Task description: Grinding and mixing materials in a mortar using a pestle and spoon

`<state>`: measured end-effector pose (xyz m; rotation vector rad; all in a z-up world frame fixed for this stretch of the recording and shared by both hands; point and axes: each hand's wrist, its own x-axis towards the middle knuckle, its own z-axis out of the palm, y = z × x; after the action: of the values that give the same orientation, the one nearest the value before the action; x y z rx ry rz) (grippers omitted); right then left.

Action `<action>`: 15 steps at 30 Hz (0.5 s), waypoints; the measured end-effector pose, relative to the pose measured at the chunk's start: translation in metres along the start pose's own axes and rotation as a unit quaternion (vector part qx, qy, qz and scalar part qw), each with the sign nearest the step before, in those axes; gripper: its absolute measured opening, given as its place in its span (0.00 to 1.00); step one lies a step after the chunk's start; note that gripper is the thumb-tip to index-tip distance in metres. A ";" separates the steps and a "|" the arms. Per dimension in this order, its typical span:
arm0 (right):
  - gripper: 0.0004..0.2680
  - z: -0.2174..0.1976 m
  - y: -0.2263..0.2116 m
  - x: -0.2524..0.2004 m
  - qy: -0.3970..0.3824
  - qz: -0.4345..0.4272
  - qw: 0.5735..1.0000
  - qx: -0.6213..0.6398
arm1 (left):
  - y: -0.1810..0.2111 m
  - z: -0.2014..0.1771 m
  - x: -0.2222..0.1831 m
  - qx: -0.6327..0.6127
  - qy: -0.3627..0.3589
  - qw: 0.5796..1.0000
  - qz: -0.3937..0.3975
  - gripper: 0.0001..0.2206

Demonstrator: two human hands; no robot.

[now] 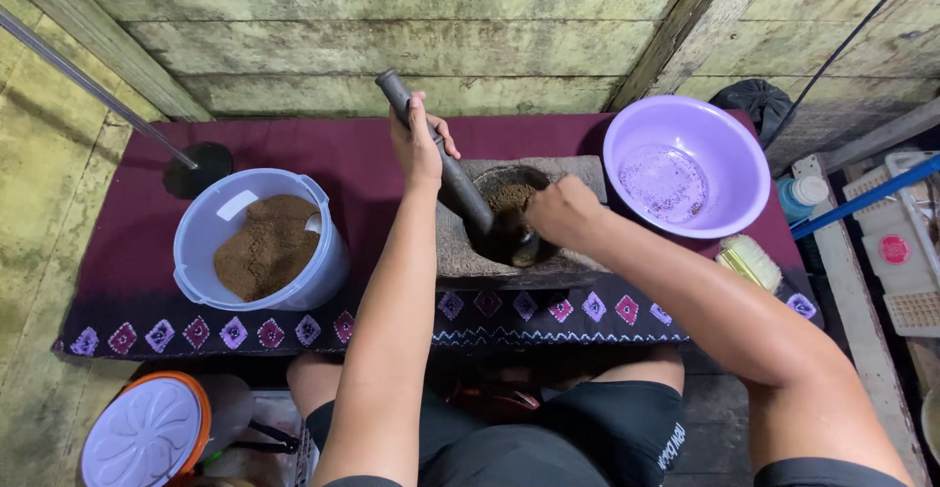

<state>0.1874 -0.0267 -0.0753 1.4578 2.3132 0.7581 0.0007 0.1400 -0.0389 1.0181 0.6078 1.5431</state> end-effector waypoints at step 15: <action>0.10 -0.065 0.022 -0.033 -0.044 0.165 0.984 0.048 | 0.000 0.001 0.001 -0.005 0.003 1.000 -0.009 0.15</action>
<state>0.1847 -0.0667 -0.0105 1.9085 2.0945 0.6559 0.0013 0.1412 -0.0383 0.9985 0.6107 1.5325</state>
